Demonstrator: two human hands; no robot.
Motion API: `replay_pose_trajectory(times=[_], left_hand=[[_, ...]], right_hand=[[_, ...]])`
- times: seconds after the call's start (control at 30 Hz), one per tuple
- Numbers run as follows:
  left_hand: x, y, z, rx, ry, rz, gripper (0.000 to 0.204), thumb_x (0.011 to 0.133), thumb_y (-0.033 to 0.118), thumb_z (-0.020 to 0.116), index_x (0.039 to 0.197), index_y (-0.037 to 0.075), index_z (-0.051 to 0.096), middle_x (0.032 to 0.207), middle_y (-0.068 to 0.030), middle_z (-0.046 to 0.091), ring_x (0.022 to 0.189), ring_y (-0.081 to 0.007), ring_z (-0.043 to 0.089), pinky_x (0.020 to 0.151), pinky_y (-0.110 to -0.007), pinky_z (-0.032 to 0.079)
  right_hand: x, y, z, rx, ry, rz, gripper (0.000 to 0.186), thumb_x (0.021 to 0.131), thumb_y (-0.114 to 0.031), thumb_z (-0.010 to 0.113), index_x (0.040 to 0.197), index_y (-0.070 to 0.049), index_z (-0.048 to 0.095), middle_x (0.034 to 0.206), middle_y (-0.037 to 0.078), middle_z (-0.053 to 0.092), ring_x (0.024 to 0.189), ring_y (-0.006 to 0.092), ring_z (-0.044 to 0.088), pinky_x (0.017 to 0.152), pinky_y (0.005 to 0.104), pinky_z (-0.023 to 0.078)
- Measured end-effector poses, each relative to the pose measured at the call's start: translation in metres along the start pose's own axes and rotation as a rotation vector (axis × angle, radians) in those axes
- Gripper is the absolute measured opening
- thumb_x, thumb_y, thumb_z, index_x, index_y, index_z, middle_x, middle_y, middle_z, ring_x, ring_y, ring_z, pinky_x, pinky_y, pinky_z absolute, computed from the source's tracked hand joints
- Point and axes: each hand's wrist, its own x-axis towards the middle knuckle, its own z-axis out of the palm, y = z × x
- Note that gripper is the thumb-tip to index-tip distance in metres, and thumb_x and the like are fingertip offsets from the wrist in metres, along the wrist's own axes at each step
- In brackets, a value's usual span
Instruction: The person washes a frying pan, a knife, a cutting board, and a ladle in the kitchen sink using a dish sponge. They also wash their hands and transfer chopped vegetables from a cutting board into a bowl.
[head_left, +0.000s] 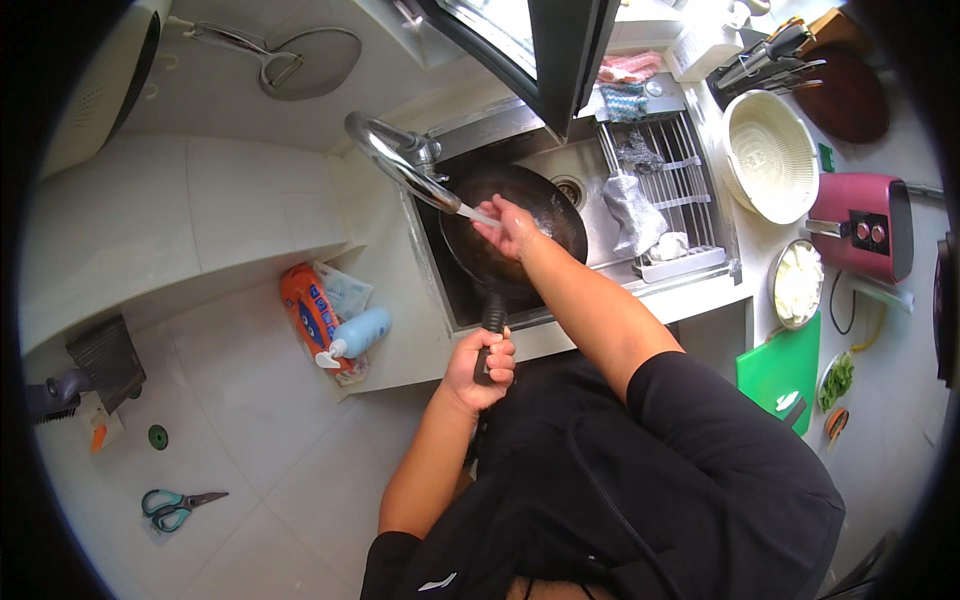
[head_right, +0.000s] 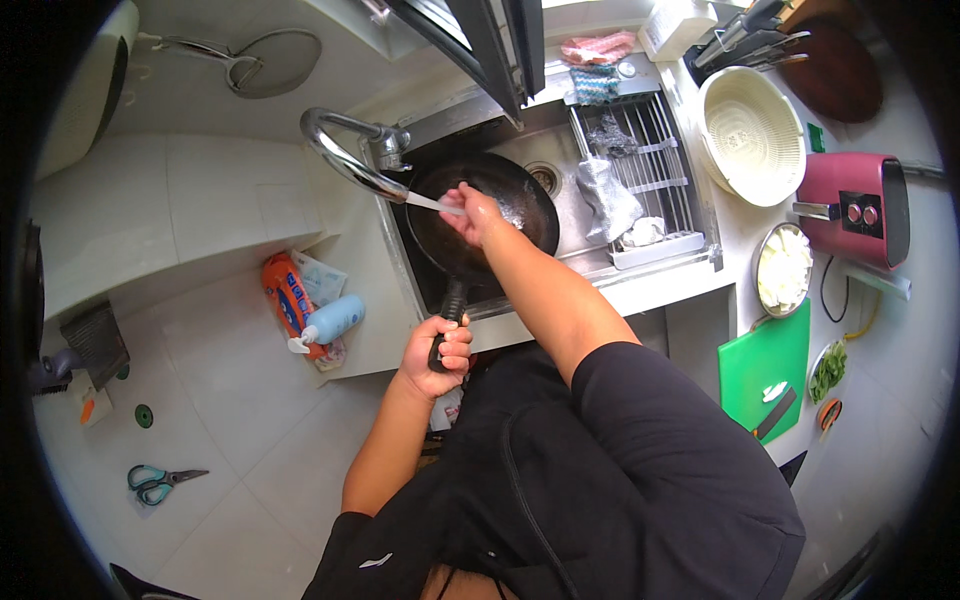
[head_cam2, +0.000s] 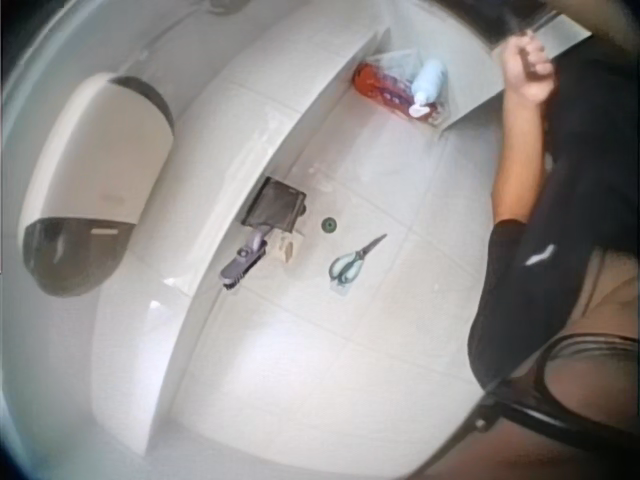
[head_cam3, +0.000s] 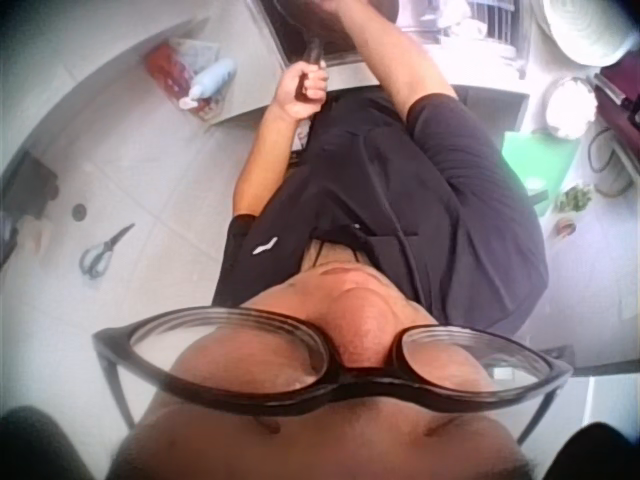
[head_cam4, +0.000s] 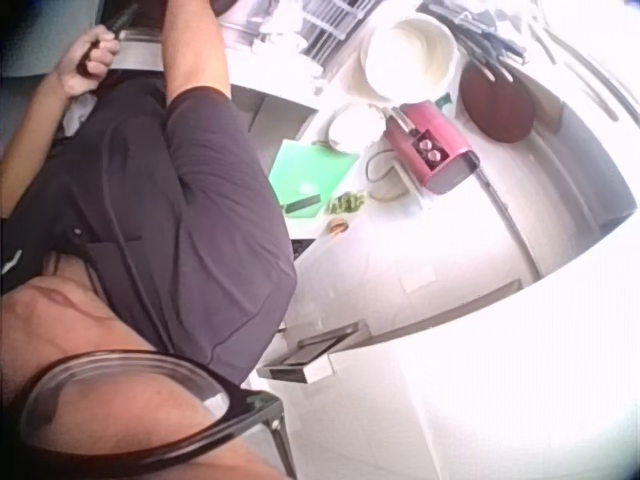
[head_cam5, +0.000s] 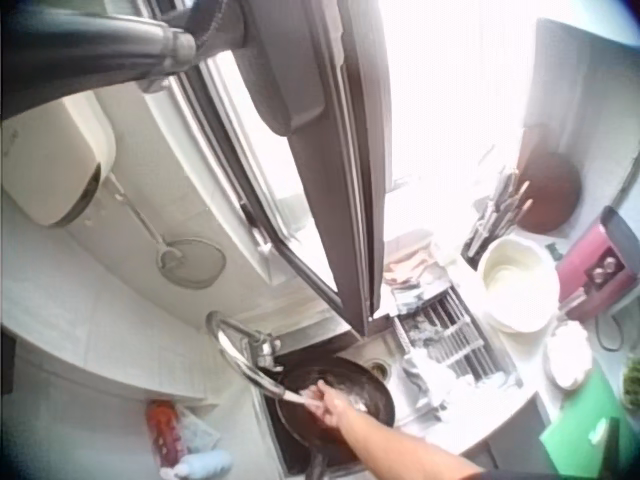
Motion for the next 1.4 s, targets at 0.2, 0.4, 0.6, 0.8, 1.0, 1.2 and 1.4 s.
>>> replay_pose_trajectory(times=[0.2, 0.4, 0.6, 0.8, 1.0, 1.2, 1.4], left_hand=[[-0.001, 0.002, 0.002, 0.036, 0.015, 0.017, 0.016, 0.095, 0.012, 0.048, 0.105, 0.005, 0.058, 0.07, 0.0008, 0.052, 0.053, -0.0084, 0.049, 0.045, -0.024, 0.043], [-0.009, 0.003, -0.006, 0.035, -0.03, 0.018, 0.017, 0.095, 0.011, 0.047, 0.107, 0.006, 0.058, 0.067, 0.0012, 0.05, 0.053, -0.0081, 0.049, 0.045, -0.024, 0.043], [-0.01, 0.004, -0.014, -0.002, -0.058, -0.033, 0.014, 0.094, 0.01, 0.05, 0.104, 0.011, 0.058, 0.068, 0.0008, 0.051, 0.053, -0.0108, 0.049, 0.046, -0.027, 0.043], [-0.024, -0.004, -0.025, 0.091, -0.081, -0.065, 0.017, 0.094, 0.009, 0.051, 0.109, 0.015, 0.056, 0.07, 0.0006, 0.05, 0.053, -0.0107, 0.047, 0.046, -0.027, 0.041], [-0.026, -0.005, -0.007, 0.272, 0.019, -0.082, 0.018, 0.093, 0.007, 0.052, 0.108, 0.016, 0.052, 0.069, 0.0001, 0.047, 0.052, -0.0105, 0.046, 0.044, -0.028, 0.041], [-0.019, 0.004, -0.017, 0.227, 0.017, -0.136, 0.016, 0.092, 0.008, 0.053, 0.106, 0.016, 0.051, 0.069, 0.0004, 0.047, 0.052, -0.0105, 0.046, 0.044, -0.027, 0.04], [-0.005, 0.016, -0.031, 0.187, -0.014, -0.034, 0.014, 0.093, 0.009, 0.053, 0.106, 0.015, 0.053, 0.07, 0.001, 0.048, 0.052, -0.0101, 0.047, 0.044, -0.027, 0.04]], right_hand=[[0.021, 0.002, 0.007, -0.284, -0.009, -0.147, 0.03, 0.099, -0.033, 0.061, 0.091, -0.005, 0.065, 0.087, 0.009, 0.069, 0.078, 0.0195, 0.069, 0.063, 0.034, 0.059], [-0.016, -0.011, 0.05, -1.466, 0.029, -0.457, 0.039, 0.095, -0.038, 0.062, 0.075, -0.005, 0.069, 0.084, 0.015, 0.072, 0.078, 0.025, 0.071, 0.07, 0.0376, 0.056], [-0.032, -0.02, 0.023, -2.142, 0.077, -0.845, 0.032, 0.093, -0.038, 0.056, 0.091, -0.012, 0.074, 0.1, 0.011, 0.071, 0.094, 0.0315, 0.068, 0.081, 0.0455, 0.055], [-0.024, -0.019, -0.059, -2.244, 0.59, -0.511, 0.086, 0.095, -0.057, 0.041, 0.155, 0.0, 0.02, 0.164, 0.023, 0.003, 0.152, 0.0367, 0.0, 0.121, 0.053, -0.002], [0.066, 0.008, -0.046, -1.774, 1.145, -1.043, 0.09, 0.094, -0.057, 0.047, 0.152, 0.006, 0.022, 0.162, 0.027, 0.008, 0.151, 0.0405, 0.003, 0.121, 0.0541, 0.004], [0.039, 0.041, 0.003, -1.96, 0.428, -0.851, 0.079, 0.099, -0.048, 0.041, 0.15, 0.01, 0.024, 0.155, 0.037, 0.017, 0.146, 0.0477, 0.02, 0.118, 0.0547, 0.018], [-0.033, 0.043, -0.061, -1.275, -0.616, 0.072, 0.078, 0.103, -0.059, 0.015, 0.155, -0.001, 0.021, 0.164, 0.02, 0.008, 0.152, 0.0325, 0.006, 0.123, 0.0406, 0.007]])
